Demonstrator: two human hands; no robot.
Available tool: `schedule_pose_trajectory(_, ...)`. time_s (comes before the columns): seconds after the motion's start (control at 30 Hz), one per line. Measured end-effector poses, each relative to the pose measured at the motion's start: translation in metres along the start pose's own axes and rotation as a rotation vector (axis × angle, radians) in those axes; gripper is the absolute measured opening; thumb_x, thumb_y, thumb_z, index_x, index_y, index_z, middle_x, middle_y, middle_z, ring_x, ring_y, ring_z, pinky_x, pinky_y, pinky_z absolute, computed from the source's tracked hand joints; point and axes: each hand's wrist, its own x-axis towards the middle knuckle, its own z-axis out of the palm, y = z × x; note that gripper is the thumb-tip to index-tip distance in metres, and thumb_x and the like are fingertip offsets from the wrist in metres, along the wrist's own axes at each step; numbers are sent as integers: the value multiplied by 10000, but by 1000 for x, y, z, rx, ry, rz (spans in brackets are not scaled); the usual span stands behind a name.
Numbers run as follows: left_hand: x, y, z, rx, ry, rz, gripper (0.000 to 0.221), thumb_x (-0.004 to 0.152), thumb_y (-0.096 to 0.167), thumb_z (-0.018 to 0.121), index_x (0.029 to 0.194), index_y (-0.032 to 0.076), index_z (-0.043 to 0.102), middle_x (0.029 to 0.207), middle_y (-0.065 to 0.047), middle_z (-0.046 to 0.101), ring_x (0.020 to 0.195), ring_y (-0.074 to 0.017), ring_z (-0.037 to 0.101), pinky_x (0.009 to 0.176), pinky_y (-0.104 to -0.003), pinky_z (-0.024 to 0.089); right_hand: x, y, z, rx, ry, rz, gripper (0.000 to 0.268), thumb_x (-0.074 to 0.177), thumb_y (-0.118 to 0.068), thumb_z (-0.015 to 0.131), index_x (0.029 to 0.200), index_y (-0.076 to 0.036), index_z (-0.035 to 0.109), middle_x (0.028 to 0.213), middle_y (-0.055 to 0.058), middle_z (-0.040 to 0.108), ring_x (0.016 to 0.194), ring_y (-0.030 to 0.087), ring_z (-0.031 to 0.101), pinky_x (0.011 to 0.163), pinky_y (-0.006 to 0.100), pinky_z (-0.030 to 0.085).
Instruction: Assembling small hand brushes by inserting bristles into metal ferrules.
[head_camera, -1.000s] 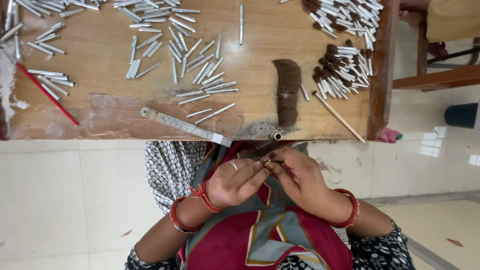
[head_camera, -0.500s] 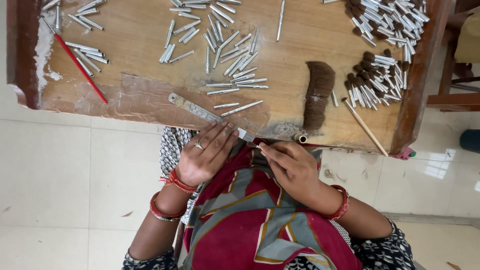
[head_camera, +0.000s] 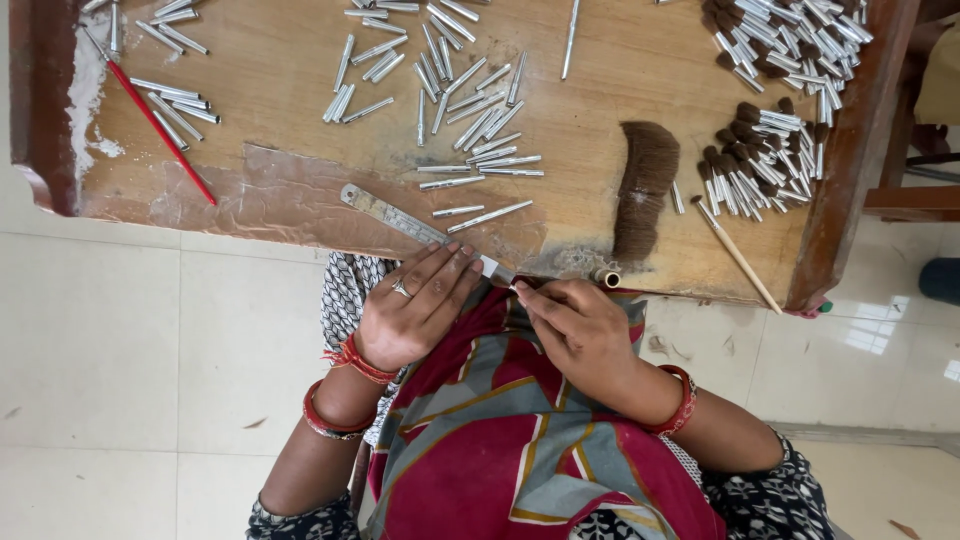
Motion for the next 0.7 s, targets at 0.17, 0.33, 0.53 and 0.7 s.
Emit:
schedule_pose_trajectory(0.17,6,6,2,-29,58,-15,366,909,219,828,1158,-30,731,1213,-152,714,1175,-301,683,1028,-449,571,1,-14,-32,-67,63,-31,363,881,10,773,1230,-82,730,1000,84,676,828,237,667,690,347,537)
schedule_pose_trajectory(0.33,37,14,6,-128,134,-76,404,878,267,853,1121,-30,727,1155,-153,721,1123,-322,710,1033,-479,560,7,9,-91,-373,327,96,313,886,5,772,1178,-106,761,1000,60,678,880,235,623,729,360,490)
schedule_pose_trajectory(0.53,105,16,28,-318,13,-233,389,914,186,812,1236,4,691,1256,-150,719,1170,-355,689,1050,-459,551,1,65,-115,-613,355,330,255,961,-56,767,1212,-98,774,1080,83,662,1120,315,537,984,444,458)
schedule_pose_trajectory(0.7,153,10,67,-463,-245,-161,776,781,263,869,1420,-3,517,1476,-184,538,1387,-391,502,1183,-512,391,-13,36,-91,-400,126,179,417,761,59,643,1092,-163,766,1161,63,648,1186,348,507,1034,463,423)
